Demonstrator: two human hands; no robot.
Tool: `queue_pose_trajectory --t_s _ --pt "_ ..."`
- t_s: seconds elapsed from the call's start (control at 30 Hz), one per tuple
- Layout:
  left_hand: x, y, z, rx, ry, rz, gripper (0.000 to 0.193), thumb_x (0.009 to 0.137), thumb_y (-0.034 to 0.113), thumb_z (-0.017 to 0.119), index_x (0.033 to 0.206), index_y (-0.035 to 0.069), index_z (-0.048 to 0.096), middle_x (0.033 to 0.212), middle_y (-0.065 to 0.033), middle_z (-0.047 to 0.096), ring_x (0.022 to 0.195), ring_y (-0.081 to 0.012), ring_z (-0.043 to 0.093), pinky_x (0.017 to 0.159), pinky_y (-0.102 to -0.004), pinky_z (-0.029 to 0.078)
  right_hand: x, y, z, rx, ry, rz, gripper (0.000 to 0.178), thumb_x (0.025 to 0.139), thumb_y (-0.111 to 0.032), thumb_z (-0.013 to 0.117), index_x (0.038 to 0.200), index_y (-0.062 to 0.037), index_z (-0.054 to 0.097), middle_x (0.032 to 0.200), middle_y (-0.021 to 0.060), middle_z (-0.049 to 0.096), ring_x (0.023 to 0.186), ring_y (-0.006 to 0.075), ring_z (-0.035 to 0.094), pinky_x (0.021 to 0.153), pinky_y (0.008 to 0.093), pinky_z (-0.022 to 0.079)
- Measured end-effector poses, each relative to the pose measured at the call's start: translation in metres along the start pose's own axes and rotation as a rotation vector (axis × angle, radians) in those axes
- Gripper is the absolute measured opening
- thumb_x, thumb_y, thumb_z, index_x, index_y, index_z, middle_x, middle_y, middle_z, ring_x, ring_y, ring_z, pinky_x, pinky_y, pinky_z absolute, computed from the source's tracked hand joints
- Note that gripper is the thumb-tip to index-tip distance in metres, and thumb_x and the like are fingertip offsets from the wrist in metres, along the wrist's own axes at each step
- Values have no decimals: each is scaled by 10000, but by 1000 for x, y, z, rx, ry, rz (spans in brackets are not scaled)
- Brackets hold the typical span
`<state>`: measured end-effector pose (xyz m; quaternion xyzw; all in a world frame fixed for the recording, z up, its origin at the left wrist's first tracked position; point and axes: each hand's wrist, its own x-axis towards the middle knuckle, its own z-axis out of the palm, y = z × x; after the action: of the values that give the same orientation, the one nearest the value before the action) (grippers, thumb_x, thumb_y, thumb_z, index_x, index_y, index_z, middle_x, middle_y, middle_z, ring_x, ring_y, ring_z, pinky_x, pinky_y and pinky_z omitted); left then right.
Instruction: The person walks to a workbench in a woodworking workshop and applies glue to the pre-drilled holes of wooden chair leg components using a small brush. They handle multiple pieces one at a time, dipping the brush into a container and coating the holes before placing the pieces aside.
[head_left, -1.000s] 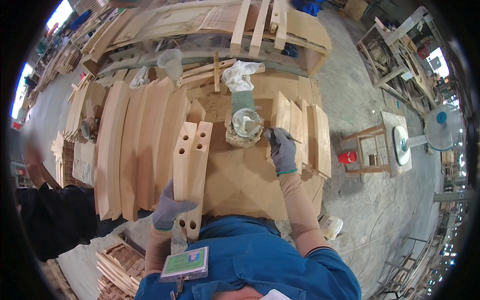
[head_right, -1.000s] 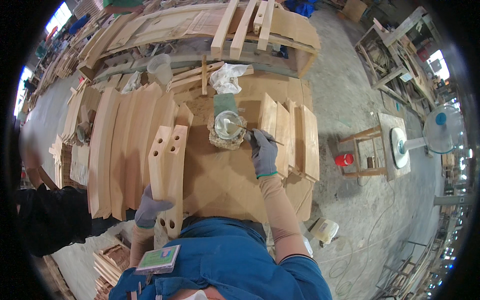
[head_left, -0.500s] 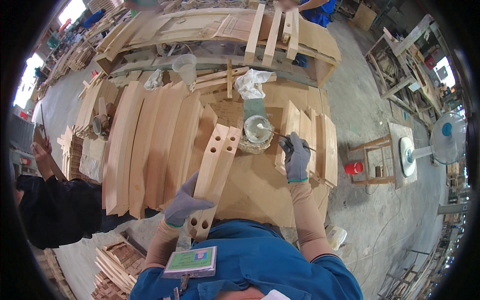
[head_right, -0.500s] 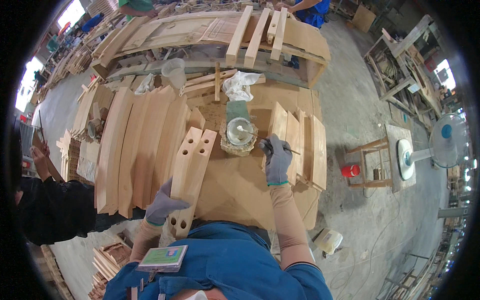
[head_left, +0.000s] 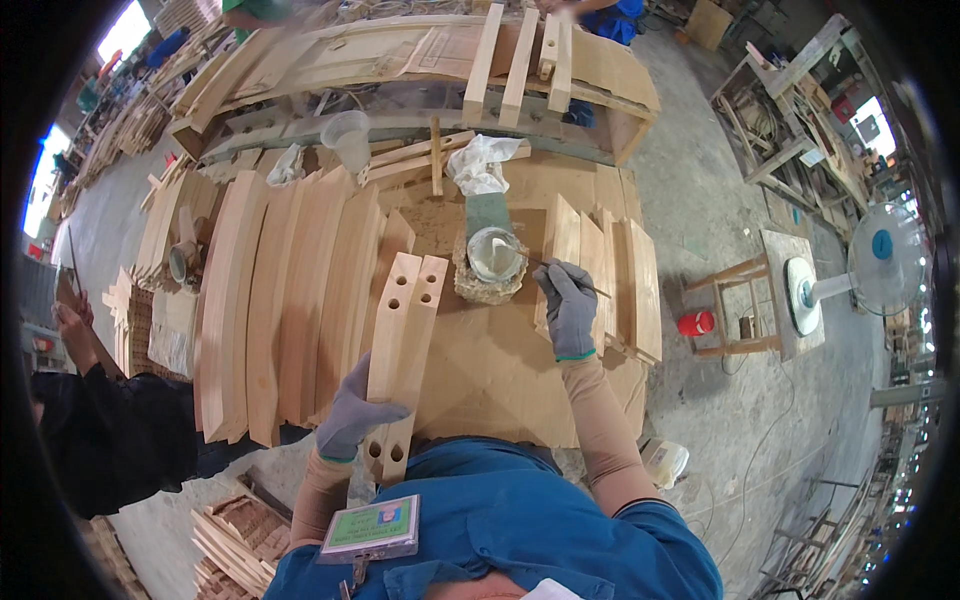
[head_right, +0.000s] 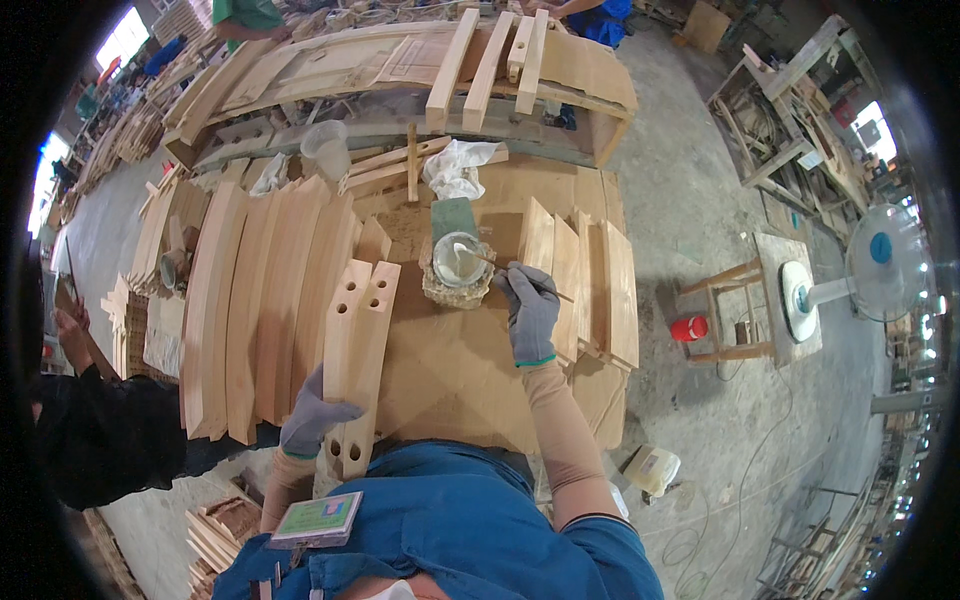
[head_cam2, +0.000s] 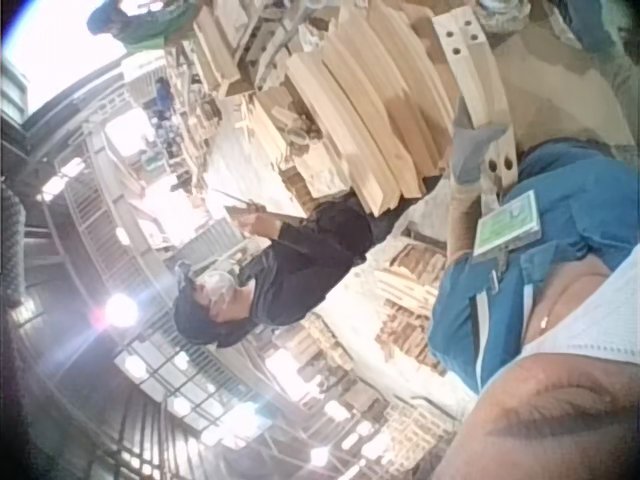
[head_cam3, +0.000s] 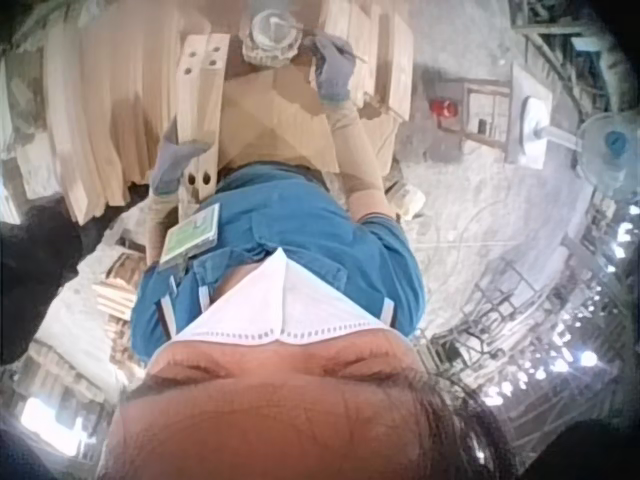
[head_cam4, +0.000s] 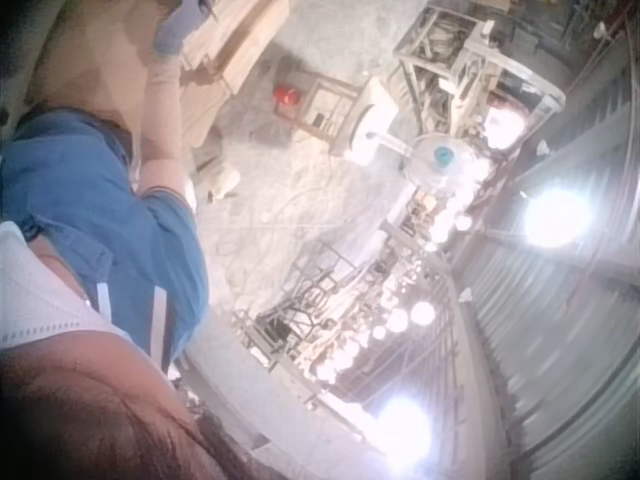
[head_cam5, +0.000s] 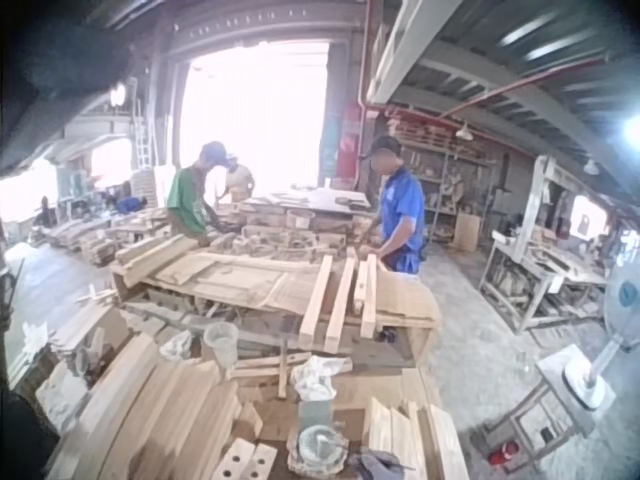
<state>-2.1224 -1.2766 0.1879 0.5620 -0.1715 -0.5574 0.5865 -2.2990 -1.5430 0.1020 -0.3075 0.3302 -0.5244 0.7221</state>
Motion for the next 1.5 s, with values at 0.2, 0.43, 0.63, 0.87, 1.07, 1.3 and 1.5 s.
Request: queue_pose_trajectory --t_s 0.2,0.43,0.63,0.87,1.07,1.3,1.5 --pt "4 4 -1 0 -13 -15 807 570 -51 747 1311 -11 429 1153 -55 575 1035 -132 542 887 -267 435 10 13 -23 374 124 345 61 877 -29 583 888 31 585 867 140 629 753 209 640 669 285 571" --pt "11 4 1 63 -49 -13 845 558 -42 754 1331 -11 413 1182 -65 560 1077 -145 522 936 -275 403 19 15 -25 273 180 344 111 872 -65 606 915 34 580 851 137 636 754 226 643 713 302 578" --pt "9 7 3 70 -43 -15 870 553 -36 744 1349 -14 393 1212 -68 541 1107 -152 504 961 -279 383 5 -4 3 -269 0 40 61 851 -8 607 871 27 561 827 125 627 728 184 637 697 308 565" --pt "6 5 1 78 -18 -12 880 546 -25 739 1353 -13 385 1216 -65 533 1111 -155 501 961 -280 383 2 1 11 -538 -128 -159 53 851 4 602 881 8 559 822 83 612 711 129 611 676 252 536" --pt "9 6 3 133 -30 -22 872 555 -23 740 1351 -12 383 1199 -63 544 1100 -148 506 955 -281 387 5 18 2 -481 -97 -155 44 854 -6 605 887 -2 577 812 84 620 712 148 626 687 266 554" --pt "6 7 3 119 -3 -33 840 569 -27 728 1342 -12 400 1201 -65 549 1095 -151 511 957 -285 387 10 19 -16 308 136 249 43 859 -38 614 855 -7 585 810 98 630 745 203 646 714 297 583" --pt "7 11 9 153 -17 -39 831 575 -29 727 1342 -1 408 1216 -71 543 1113 -152 501 966 -282 378 15 28 -23 304 65 386 95 883 -69 588 885 27 591 809 125 626 751 203 633 718 284 571"
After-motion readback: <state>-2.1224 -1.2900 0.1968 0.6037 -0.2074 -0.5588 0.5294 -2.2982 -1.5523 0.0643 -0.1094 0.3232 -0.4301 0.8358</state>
